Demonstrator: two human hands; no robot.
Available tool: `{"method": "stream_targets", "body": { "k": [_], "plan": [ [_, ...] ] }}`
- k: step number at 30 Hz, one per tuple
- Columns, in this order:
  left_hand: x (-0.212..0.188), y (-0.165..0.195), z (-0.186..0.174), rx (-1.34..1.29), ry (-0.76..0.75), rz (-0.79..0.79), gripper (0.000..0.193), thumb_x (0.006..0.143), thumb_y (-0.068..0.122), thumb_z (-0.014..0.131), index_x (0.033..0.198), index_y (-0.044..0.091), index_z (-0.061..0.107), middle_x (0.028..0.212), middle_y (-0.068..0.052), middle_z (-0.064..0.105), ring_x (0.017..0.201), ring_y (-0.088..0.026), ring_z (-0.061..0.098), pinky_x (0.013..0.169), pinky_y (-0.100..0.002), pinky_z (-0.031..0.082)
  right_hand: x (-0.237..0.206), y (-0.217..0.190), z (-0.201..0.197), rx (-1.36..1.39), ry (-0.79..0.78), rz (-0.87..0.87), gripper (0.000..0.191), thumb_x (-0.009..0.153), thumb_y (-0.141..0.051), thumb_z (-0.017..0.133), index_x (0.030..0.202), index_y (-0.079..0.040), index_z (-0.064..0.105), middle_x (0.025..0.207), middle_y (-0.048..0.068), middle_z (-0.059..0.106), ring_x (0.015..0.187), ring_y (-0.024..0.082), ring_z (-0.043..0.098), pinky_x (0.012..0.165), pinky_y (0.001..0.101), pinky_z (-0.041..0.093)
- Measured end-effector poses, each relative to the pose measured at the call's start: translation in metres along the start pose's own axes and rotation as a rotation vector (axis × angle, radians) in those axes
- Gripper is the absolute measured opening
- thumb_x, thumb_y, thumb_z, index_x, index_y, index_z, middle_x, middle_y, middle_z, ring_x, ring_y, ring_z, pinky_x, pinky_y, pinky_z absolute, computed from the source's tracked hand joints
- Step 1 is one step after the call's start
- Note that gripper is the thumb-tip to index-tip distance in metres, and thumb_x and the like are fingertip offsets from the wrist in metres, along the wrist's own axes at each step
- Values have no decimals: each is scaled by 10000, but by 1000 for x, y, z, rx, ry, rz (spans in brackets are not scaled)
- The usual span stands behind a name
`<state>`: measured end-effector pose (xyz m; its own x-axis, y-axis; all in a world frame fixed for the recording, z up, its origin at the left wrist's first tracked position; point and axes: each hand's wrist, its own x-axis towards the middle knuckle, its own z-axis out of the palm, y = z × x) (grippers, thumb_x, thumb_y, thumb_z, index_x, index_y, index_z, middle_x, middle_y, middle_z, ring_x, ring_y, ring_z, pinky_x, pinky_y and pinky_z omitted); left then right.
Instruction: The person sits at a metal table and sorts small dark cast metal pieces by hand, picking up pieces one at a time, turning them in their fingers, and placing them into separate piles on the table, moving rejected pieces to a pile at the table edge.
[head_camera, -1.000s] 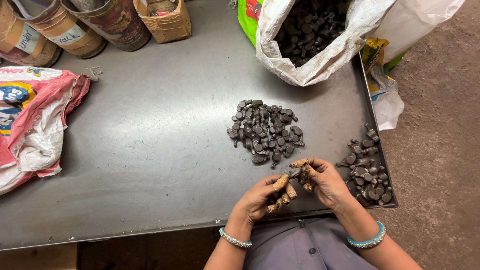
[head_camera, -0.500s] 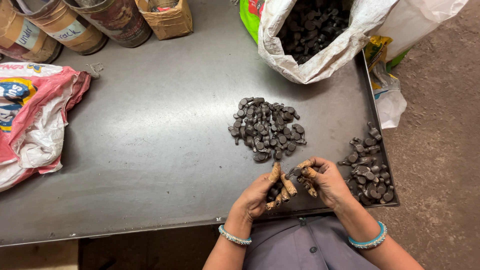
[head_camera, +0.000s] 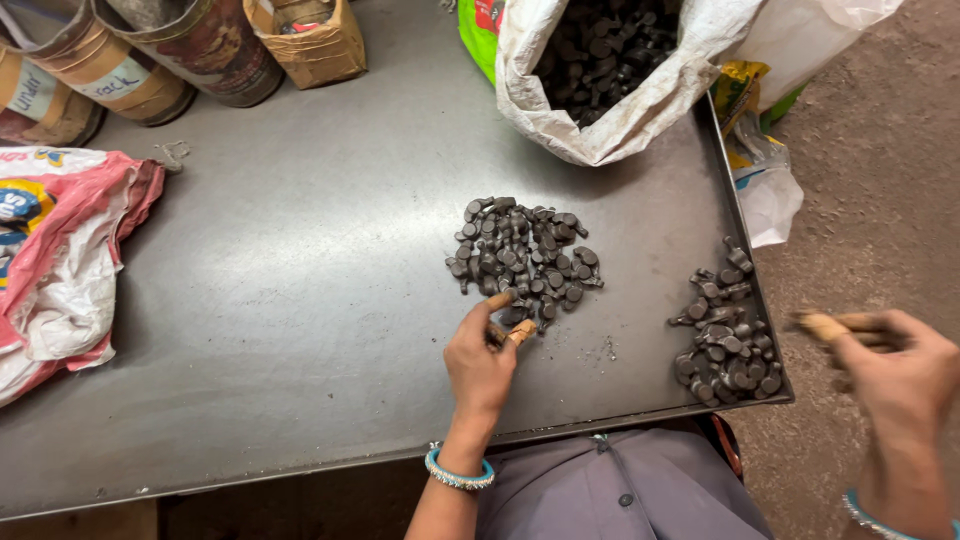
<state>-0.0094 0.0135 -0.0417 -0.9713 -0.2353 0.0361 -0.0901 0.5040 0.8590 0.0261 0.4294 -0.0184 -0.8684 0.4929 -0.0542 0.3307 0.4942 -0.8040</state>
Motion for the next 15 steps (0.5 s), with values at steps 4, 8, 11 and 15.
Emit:
{"method": "stream_targets", "body": {
  "k": [4,8,11,15],
  "plan": [
    [11,8,9,286,-27,272,445,794,126,798,1233,177,743,890,-81,647,725,-309,641,596,-426,519,17,39,-15,-269,65,124,219,931,-146,830,1012,37,740,778,91,734,643,145,675,547,293,528],
    [18,5,17,416,-44,380,319,862,103,733,1174,167,738,897,-68,611,730,-288,652,605,-432,523,15,52,-3,-497,40,322,233,896,-235,852,981,-28,791,778,88,765,613,189,719,566,310,549],
    [22,0,19,448,-61,465,298,860,70,724,1147,149,733,900,-62,610,724,-278,649,609,-423,524,13,53,8,-700,-34,417,366,878,-417,902,965,-68,835,736,103,785,659,207,721,643,335,516],
    [18,-8,16,198,-1,430,347,781,11,751,1098,151,744,921,-47,637,726,-250,653,611,-371,527,11,63,10,-564,2,383,393,887,-374,886,1051,-31,788,761,111,779,654,235,749,648,306,517]
  ]
}}
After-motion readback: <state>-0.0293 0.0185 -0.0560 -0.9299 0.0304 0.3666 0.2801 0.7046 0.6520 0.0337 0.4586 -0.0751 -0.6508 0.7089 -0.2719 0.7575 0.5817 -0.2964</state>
